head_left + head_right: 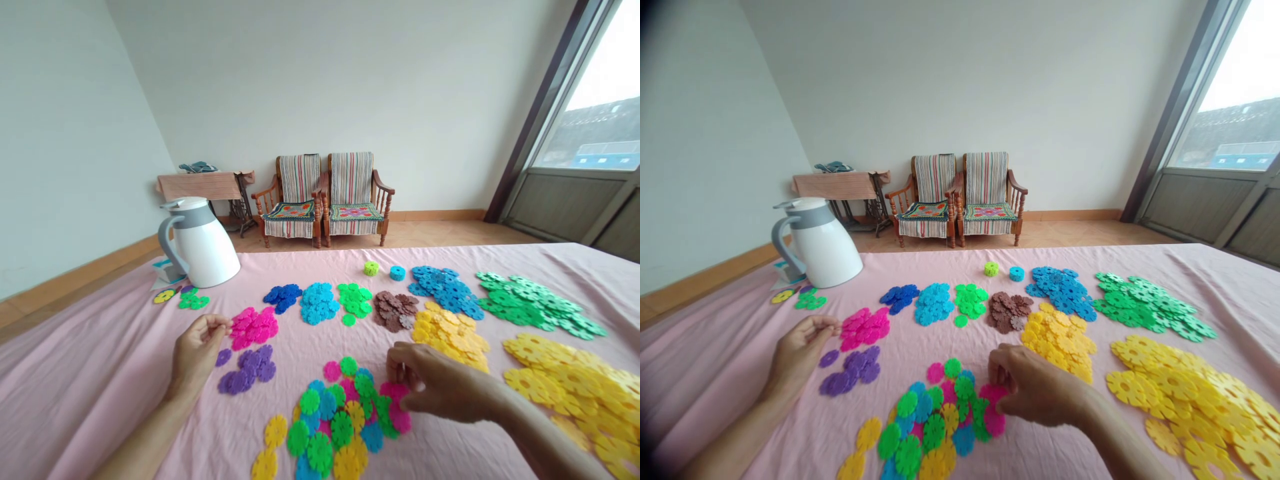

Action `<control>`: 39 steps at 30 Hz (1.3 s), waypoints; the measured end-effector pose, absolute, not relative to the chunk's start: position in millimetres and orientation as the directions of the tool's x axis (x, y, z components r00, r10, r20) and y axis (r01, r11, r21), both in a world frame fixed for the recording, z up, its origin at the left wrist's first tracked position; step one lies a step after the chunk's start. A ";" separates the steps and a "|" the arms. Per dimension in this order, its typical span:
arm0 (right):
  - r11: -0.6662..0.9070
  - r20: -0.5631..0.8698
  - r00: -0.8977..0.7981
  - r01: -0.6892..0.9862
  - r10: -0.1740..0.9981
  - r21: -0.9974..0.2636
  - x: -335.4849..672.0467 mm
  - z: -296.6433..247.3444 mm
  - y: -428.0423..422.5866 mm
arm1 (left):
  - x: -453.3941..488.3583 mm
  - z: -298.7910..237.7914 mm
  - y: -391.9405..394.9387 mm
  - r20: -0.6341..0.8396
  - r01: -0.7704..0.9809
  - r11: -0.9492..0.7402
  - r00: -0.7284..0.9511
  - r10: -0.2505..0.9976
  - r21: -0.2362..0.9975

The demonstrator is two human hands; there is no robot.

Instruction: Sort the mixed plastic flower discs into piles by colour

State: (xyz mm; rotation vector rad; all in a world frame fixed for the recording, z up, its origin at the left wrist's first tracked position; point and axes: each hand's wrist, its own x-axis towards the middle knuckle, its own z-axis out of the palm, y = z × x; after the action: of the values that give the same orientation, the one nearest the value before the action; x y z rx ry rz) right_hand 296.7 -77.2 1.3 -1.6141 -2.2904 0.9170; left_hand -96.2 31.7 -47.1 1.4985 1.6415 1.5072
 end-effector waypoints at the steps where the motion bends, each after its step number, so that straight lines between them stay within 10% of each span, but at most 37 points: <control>1: 0.217 -0.191 -0.390 0.784 0.901 -0.581 296.1 1.8 -76.7 | -96.4 -47.5 32.0 0.324 0.396 -0.189 -0.307 0.895 0.899; 24: 0.369 0.109 -0.408 0.643 0.907 -0.671 261.4 -21.3 -72.1 | -95.2 -49.1 32.1 0.320 0.402 -0.198 -0.264 0.910 0.894; 39: 0.122 0.164 -0.012 0.716 0.986 -0.687 270.2 -38.3 6.9 | -94.4 -48.9 28.8 0.333 0.412 -0.222 -0.221 0.917 0.884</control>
State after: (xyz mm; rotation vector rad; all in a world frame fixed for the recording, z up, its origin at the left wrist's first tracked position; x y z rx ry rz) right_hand 270.2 6.9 -38.3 -1.6506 -1.7858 0.5607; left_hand -94.4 28.8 -48.9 1.5792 1.5776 1.4447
